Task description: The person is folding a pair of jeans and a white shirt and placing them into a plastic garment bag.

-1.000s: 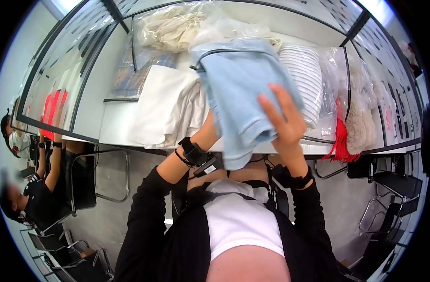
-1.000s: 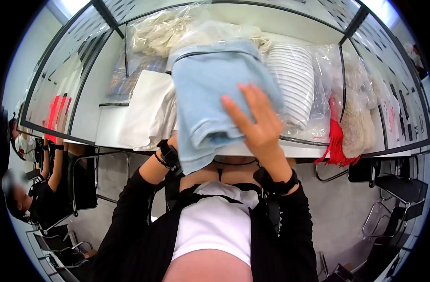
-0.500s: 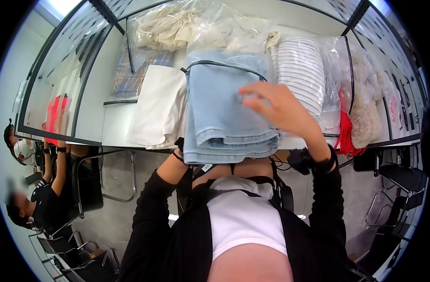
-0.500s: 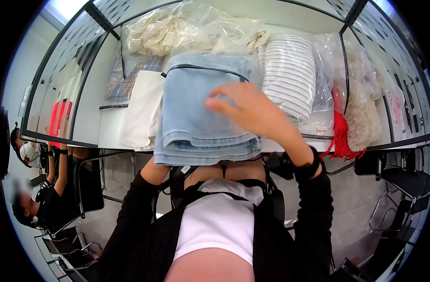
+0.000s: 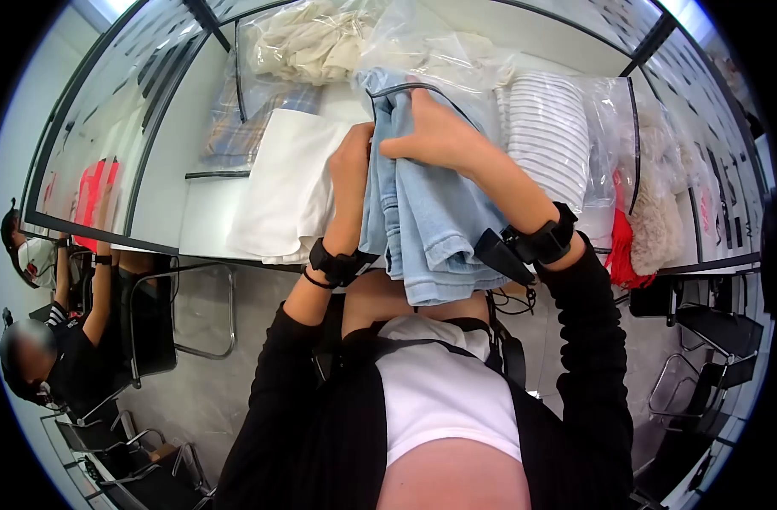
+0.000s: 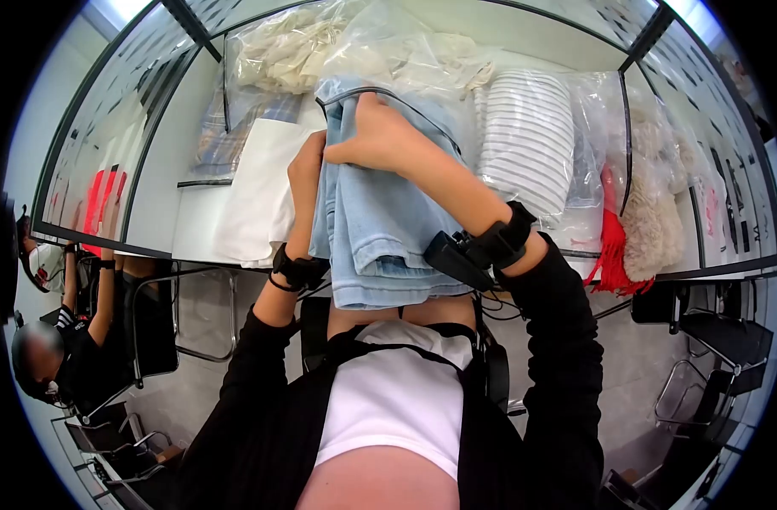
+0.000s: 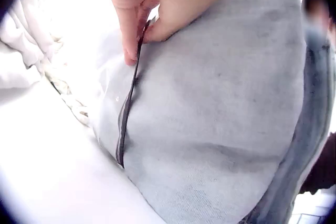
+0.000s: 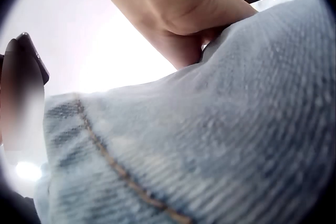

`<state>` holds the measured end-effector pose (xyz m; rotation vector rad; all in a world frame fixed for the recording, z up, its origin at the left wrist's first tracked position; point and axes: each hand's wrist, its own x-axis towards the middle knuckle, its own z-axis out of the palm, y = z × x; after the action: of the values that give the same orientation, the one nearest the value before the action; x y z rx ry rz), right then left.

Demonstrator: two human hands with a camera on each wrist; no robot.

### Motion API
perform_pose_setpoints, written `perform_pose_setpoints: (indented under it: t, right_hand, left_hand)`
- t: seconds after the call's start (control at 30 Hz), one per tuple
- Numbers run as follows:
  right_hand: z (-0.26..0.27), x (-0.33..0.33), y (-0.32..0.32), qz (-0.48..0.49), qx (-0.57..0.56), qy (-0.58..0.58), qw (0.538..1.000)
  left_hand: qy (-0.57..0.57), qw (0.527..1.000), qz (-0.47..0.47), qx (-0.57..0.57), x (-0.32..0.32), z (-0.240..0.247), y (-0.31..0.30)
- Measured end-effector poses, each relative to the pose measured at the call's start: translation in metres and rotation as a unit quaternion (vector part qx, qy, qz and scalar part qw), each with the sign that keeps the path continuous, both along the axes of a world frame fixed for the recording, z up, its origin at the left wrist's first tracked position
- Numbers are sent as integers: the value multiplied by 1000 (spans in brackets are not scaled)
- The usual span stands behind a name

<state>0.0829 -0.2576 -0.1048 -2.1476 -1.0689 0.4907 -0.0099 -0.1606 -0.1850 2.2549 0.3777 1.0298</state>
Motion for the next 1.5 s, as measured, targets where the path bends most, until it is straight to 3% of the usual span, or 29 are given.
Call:
perform_pose_setpoints:
  t: [0.13, 0.3, 0.43, 0.53, 0.63, 0.77, 0.93, 1.07, 1.1, 1.23, 1.33, 1.37, 1.5]
  right_hand:
    - [-12, -1, -7, -19, 70, -46, 996]
    - [-29, -4, -4, -7, 77, -64, 995]
    - [-55, -14, 10, -31, 167, -200, 965]
    - [-66, -9, 15, -16, 209, -190, 959]
    - [-60, 0, 22, -90, 114, -184, 972]
    - [-63, 2, 12, -88, 281, -244, 924]
    - [-55, -6, 5, -96, 277, -205, 934]
    - [-57, -4, 1, -96, 305, -156, 935]
    - [-56, -4, 0, -93, 314, -139, 935]
    - [-49, -1, 0, -142, 319, -190, 918]
    - [-50, 2, 5, -158, 348, -166, 909]
    - [-44, 1, 3, -151, 341, -163, 913]
    - [-51, 25, 12, -141, 344, -267, 889]
  left_hand:
    - [-101, 981, -14, -167, 6, 3, 3]
    - [-42, 997, 61, 26, 7, 20, 9]
    - [-55, 988, 6, 146, -4, 31, 4]
    - [-37, 985, -7, 166, -13, 25, 3]
    - [-44, 985, -18, 166, -21, 20, -1]
    - [-15, 991, 8, 130, -25, 9, 5]
    - [27, 998, 32, 43, -19, 0, 15]
    - [54, 994, -54, 84, -11, -11, 20]
    - [88, 992, -79, 35, -12, -9, 21]
    - [57, 984, -131, 104, -1, -20, 29]
    - [189, 937, -263, -132, -8, -4, 20]
    - [100, 933, -321, -129, -15, 2, 16]
    - [153, 921, -357, -43, -24, 12, 17]
